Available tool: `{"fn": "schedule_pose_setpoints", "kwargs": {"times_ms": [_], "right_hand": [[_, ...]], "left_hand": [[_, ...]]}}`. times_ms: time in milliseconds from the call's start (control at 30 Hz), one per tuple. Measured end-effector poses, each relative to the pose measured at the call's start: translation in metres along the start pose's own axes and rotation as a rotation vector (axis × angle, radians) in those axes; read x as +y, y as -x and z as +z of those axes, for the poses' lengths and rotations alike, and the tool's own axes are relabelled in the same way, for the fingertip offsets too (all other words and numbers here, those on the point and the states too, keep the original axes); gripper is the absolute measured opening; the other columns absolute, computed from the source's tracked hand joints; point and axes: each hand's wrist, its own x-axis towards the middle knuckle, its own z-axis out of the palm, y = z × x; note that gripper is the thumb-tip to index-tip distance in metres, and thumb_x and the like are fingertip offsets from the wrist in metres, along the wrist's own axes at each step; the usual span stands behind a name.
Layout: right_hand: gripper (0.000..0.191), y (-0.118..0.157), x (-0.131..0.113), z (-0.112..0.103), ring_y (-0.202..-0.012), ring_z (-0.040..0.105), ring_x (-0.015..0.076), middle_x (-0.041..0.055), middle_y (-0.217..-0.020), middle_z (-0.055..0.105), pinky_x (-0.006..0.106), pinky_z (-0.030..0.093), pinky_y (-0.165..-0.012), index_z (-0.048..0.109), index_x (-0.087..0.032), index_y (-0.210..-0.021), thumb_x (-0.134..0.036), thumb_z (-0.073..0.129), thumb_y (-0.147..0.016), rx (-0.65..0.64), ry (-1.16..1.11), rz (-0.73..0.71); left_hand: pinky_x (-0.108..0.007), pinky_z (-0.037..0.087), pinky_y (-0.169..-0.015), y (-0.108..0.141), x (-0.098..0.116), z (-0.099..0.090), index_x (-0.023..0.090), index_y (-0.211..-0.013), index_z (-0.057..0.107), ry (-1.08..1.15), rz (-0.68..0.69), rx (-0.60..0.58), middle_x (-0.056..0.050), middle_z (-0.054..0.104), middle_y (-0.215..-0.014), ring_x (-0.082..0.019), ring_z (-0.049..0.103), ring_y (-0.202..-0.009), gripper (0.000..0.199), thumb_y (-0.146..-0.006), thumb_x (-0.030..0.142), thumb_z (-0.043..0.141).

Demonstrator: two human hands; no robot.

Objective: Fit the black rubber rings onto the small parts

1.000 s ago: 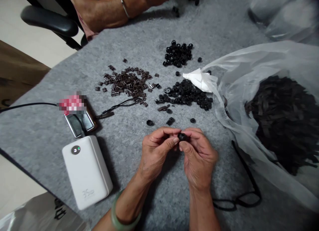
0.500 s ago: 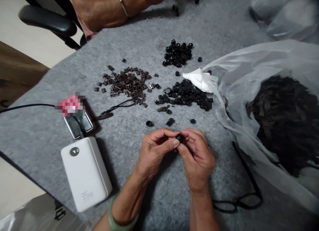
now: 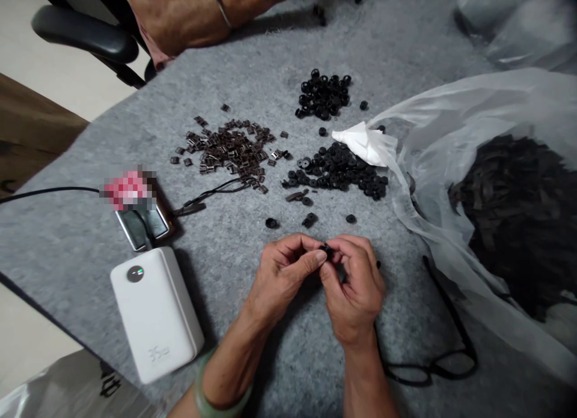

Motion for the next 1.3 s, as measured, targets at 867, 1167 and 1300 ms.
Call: {"fn": "schedule_pose_setpoints", "kwargs": {"times_ms": [867, 1167, 1300], "right_hand": [[0.025, -0.005, 0.015, -0.002, -0.098, 0.061, 0.0141, 0.0122, -0.102, 0.065, 0.026, 0.057, -0.082, 0.062, -0.004, -0.110, -0.016, 0.044, -0.098, -0.089, 0.275, -0.427], [0.023, 0.001, 0.011, -0.004, -0.098, 0.063, 0.0151, 0.0123, -0.102, 0.066, 0.027, 0.054, -0.077, 0.061, -0.004, -0.111, -0.015, 0.045, -0.098, -0.086, 0.344, -0.388], [0.023, 0.002, 0.009, -0.003, -0.097, 0.064, 0.0155, 0.0116, -0.100, 0.067, 0.027, 0.053, -0.078, 0.061, -0.004, -0.111, -0.015, 0.045, -0.098, -0.064, 0.372, -0.392]], "left_hand": [[-0.018, 0.048, -0.052, 0.002, 0.000, -0.001, 0.009, -0.060, 0.069, 0.097, -0.237, -0.029, -0.003, 0.062, -0.056, -0.007, 0.056, -0.051, 0.042, -0.067, 0.046, 0.087], [-0.016, 0.042, -0.050, 0.004, -0.001, 0.003, 0.009, -0.058, 0.067, 0.146, -0.208, -0.041, -0.001, 0.058, -0.053, -0.005, 0.051, -0.048, 0.041, -0.072, 0.043, 0.086], [-0.017, 0.039, -0.049, 0.004, 0.000, 0.004, 0.009, -0.056, 0.064, 0.122, -0.188, -0.025, 0.000, 0.056, -0.051, -0.005, 0.049, -0.047, 0.044, -0.072, 0.045, 0.085]]}}
